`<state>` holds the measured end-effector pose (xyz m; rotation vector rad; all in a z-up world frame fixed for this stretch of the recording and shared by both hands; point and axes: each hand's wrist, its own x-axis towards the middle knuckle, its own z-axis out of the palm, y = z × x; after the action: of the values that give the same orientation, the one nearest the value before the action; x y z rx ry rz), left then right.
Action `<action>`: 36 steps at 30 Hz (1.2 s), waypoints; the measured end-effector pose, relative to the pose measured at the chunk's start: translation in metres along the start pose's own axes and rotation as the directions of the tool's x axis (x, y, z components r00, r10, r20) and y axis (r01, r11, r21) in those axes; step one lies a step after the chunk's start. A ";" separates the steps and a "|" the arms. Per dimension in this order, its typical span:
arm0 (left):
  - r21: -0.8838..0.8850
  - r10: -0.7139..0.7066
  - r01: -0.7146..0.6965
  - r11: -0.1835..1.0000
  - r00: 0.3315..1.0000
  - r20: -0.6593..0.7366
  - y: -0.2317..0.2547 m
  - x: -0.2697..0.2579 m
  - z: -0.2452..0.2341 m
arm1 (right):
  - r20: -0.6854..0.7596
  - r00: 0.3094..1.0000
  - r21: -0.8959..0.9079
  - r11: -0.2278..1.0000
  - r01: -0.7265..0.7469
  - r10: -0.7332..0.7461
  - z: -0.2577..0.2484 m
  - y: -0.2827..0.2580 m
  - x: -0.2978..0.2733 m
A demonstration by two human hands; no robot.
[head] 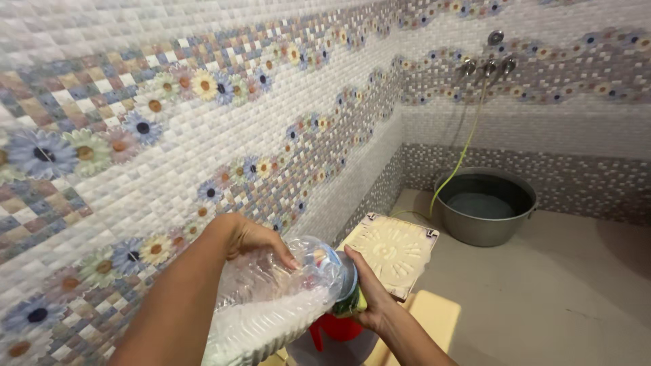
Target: The person cleans a washing machine by wiping the exterior surfaces and buttons with a sponge and pouring water from a bucket and a small red pitcher onto the machine's components, including the inner tub and drainage hose.
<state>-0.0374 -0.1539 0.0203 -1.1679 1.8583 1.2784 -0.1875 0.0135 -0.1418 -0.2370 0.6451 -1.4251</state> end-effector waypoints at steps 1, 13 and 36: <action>-0.003 -0.002 0.002 1.000 1.000 0.003 -0.003 0.003 -0.002 | -0.002 1.000 0.001 1.000 -0.004 0.004 -0.001 0.001 0.001; 0.165 -0.175 0.169 0.972 0.984 0.024 0.032 -0.007 -0.006 | -0.052 0.994 0.081 0.993 -0.088 0.093 0.005 0.015 0.018; 0.115 -0.036 0.053 0.992 0.988 -0.149 0.019 0.009 -0.014 | -0.011 0.999 0.149 0.988 -0.032 0.034 -0.004 0.003 0.012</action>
<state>-0.0581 -0.1669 0.0257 -1.2612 1.9733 1.0668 -0.1872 0.0035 -0.1494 -0.0990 0.5480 -1.4366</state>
